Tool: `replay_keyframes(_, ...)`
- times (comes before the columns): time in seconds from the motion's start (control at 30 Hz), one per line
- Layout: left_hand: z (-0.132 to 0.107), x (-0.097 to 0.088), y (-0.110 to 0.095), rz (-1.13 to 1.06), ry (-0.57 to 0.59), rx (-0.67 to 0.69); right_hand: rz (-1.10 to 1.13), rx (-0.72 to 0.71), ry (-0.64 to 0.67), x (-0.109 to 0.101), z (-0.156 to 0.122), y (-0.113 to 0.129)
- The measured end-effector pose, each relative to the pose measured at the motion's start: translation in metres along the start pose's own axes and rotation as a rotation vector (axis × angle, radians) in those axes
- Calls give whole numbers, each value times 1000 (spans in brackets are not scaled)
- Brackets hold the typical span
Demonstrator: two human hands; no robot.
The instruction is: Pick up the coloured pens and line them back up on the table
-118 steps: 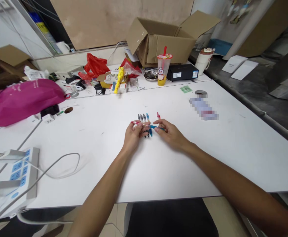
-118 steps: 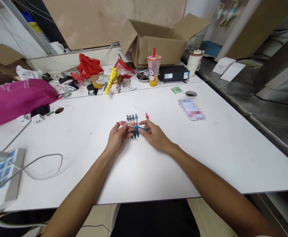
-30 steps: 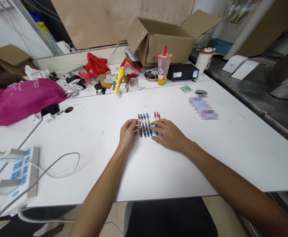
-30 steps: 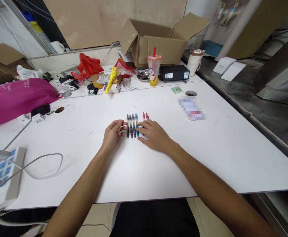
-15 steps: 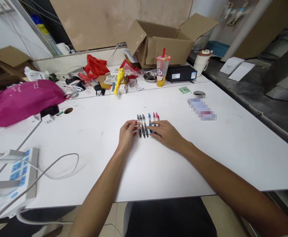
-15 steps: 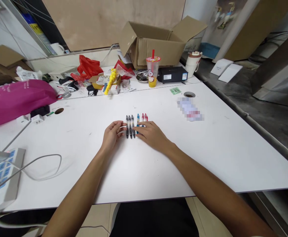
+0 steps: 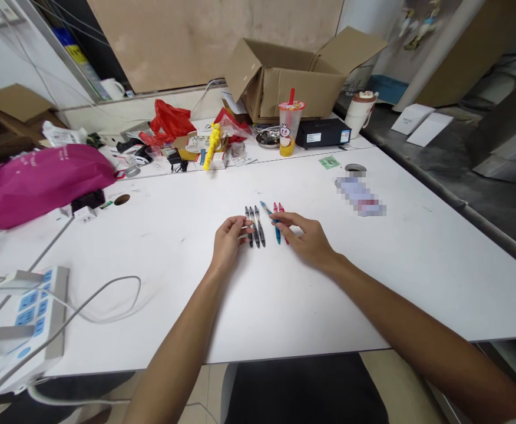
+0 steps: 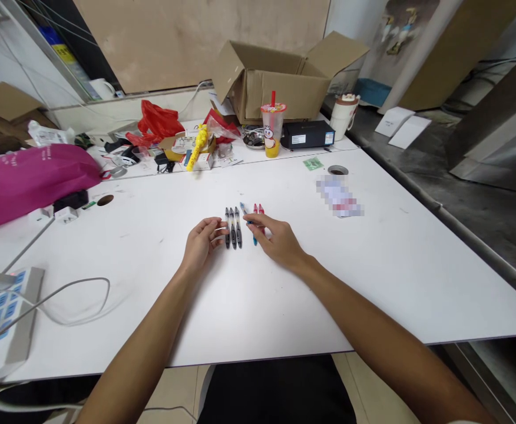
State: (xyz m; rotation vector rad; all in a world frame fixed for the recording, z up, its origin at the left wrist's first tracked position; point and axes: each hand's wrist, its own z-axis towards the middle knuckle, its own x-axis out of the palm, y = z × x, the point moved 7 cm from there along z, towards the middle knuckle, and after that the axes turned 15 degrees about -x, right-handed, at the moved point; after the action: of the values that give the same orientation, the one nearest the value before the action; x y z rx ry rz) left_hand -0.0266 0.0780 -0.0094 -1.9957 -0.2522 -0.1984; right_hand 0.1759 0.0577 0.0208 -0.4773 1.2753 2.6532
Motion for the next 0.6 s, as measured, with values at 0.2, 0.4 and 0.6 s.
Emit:
replay_keyframes(0.2,-3,8,1,-73,64,-31,295,-2,-64,0,3,5)
replay_keyframes(0.4,-7,12,-5,-122,135,24,423,108,-19,6,4,-3)
replay_keyframes(0.6,-10,22,-4,-92,261,57,614,476,248,34,-10,-18)
